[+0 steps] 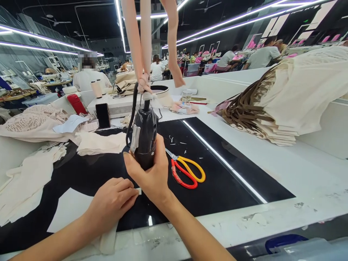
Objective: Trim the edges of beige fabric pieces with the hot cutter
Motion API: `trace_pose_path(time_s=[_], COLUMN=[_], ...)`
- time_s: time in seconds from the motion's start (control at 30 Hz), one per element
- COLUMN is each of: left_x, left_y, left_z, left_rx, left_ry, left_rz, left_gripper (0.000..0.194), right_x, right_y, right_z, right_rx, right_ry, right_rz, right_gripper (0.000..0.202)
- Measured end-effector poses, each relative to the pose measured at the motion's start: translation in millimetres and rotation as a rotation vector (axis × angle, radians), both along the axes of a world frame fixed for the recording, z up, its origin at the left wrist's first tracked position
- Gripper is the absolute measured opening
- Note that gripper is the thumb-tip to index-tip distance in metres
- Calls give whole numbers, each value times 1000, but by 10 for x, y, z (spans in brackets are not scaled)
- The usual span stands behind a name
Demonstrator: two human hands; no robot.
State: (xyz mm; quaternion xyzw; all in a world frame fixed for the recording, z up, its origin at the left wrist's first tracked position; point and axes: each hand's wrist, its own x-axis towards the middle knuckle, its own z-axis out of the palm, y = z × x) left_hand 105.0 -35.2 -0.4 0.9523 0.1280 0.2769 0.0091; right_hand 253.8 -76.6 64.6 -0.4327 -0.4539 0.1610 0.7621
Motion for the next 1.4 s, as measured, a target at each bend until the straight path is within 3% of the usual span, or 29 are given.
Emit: trace_pose_path(time_s=[0.5, 0.77, 1.1, 1.4], left_x=[-6, -14, -12, -216], left_y=[13, 22, 21, 63], left_z=[3, 1, 9, 30], left_rx=[18, 5, -24, -33], left_ry=[-6, -4, 0, 13], left_rz=[-6, -10, -11, 12], left_gripper=[38, 41, 39, 34], right_x=[-5, -5, 0, 8], right_y=[-2, -93, -110, -101], right_z=[7, 17, -14, -12], right_rx=[-40, 51, 15, 39], right_ry=[-9, 34, -7, -16], right_rz=[-31, 57, 17, 30], right_gripper=[21, 23, 20, 24])
